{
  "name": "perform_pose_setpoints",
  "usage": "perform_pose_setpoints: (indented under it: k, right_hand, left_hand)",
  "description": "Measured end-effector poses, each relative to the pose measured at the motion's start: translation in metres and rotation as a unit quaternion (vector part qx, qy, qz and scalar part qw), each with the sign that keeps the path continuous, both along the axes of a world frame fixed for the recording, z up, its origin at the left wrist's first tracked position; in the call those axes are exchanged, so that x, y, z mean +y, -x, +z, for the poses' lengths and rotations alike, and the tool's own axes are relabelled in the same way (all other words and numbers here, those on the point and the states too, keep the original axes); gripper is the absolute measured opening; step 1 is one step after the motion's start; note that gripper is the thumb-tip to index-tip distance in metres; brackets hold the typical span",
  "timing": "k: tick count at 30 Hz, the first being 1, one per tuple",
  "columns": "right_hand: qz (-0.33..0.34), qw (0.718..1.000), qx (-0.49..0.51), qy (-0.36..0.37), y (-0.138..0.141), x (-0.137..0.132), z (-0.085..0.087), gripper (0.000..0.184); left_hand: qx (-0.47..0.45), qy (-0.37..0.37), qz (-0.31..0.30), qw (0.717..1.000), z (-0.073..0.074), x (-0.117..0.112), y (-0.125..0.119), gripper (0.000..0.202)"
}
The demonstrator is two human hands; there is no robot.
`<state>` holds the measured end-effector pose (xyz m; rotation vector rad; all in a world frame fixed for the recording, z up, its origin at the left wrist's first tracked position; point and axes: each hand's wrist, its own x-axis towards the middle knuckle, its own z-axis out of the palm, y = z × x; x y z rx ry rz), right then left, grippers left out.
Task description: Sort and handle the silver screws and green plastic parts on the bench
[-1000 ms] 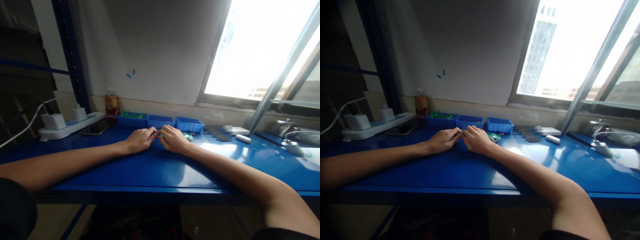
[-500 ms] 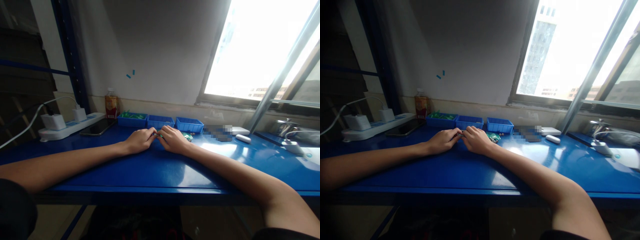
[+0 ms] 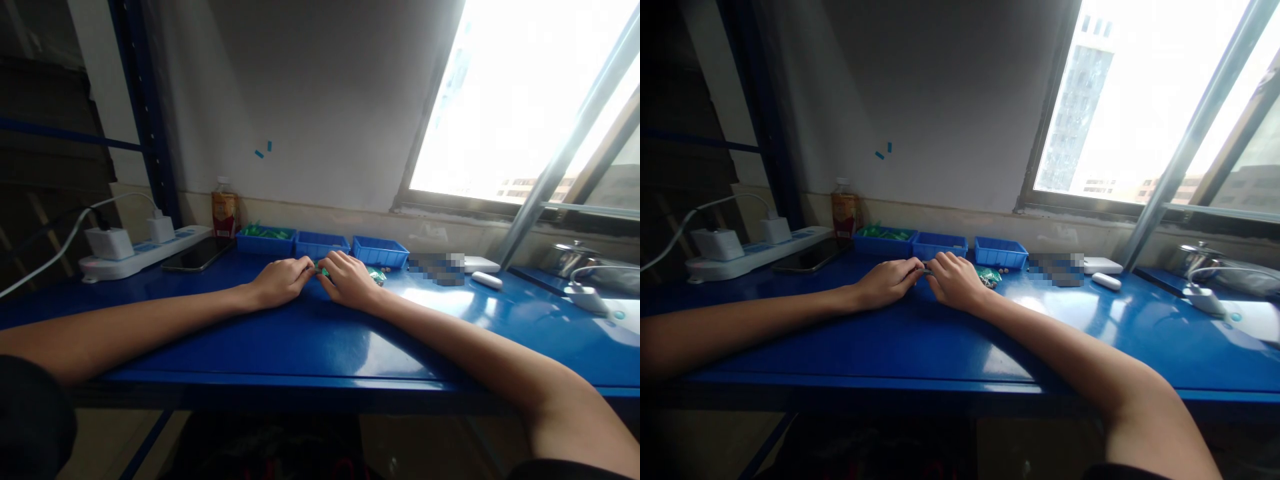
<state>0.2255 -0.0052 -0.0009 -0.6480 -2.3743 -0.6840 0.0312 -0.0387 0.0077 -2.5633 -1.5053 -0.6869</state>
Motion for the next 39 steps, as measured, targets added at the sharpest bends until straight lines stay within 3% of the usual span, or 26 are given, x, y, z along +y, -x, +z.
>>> perform_pose_setpoints:
  k: [8, 39]
  right_hand:
    - [-0.007, 1.000, 0.003, 0.001, 0.0010, -0.0005, -0.0008, 0.019]
    - [-0.004, 1.000, -0.014, 0.011, 0.0001, 0.0016, -0.0004, 0.017]
  left_hand:
    - [-0.028, -0.018, -0.028, 0.999, -0.0047, 0.0033, 0.0028, 0.024]
    - [0.015, -0.009, -0.004, 1.000, -0.0016, 0.0021, 0.0008, 0.030]
